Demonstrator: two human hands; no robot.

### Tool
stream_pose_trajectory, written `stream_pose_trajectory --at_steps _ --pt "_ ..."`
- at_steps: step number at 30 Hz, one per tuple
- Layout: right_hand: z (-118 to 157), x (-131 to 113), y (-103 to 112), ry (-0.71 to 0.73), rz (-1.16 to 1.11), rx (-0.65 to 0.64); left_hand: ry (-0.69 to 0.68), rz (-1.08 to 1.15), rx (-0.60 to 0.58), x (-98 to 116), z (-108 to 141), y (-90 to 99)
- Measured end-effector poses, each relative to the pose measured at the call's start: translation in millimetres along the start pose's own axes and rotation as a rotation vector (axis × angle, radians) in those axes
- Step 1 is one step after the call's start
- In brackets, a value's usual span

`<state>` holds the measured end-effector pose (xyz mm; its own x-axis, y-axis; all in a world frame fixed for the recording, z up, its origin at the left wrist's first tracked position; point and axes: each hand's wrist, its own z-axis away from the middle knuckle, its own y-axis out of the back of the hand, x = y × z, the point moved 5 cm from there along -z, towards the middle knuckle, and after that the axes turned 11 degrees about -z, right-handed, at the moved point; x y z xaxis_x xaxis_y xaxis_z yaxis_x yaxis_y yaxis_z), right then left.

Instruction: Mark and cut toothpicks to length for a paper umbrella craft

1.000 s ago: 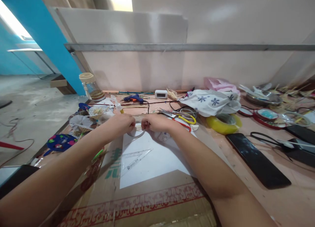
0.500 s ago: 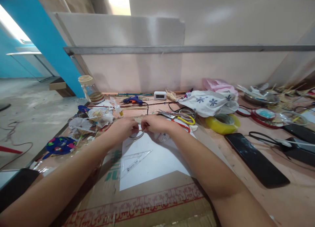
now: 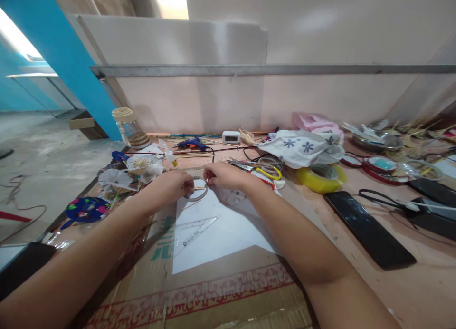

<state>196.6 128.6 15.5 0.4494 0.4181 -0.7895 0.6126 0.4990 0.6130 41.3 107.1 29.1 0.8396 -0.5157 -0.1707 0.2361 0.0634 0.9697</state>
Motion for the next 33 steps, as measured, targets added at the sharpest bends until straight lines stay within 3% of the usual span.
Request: stream_pose_trajectory --at_steps 5,13,17,22,26,30,33 --pt "-0.3 -2.9 1.8 -0.008 -0.023 0.009 0.026 0.027 0.119 -5.3 7.5 3.2" --pt "0.8 -9.9 -0.6 -0.002 0.027 -0.004 0.081 0.004 0.157 -10.6 27.1 15.4" --pt "5.4 -18.1 2.3 0.011 0.097 -0.002 0.001 -0.012 0.113 16.4 51.8 13.3" --pt "18.5 -52.4 11.6 0.053 0.209 0.065 -0.149 -0.025 0.008 73.3 88.9 9.0" --pt "28.3 -85.4 -8.8 0.152 0.296 -0.026 -0.210 -0.215 -0.100 104.5 102.6 -4.1" --pt "42.0 -82.8 -29.5 0.148 0.440 -0.081 -0.178 -0.301 0.022 108.6 103.1 -20.2" --pt "56.1 -54.8 -12.5 -0.013 0.468 0.051 -0.208 -0.371 0.204 109.1 104.9 -27.5"
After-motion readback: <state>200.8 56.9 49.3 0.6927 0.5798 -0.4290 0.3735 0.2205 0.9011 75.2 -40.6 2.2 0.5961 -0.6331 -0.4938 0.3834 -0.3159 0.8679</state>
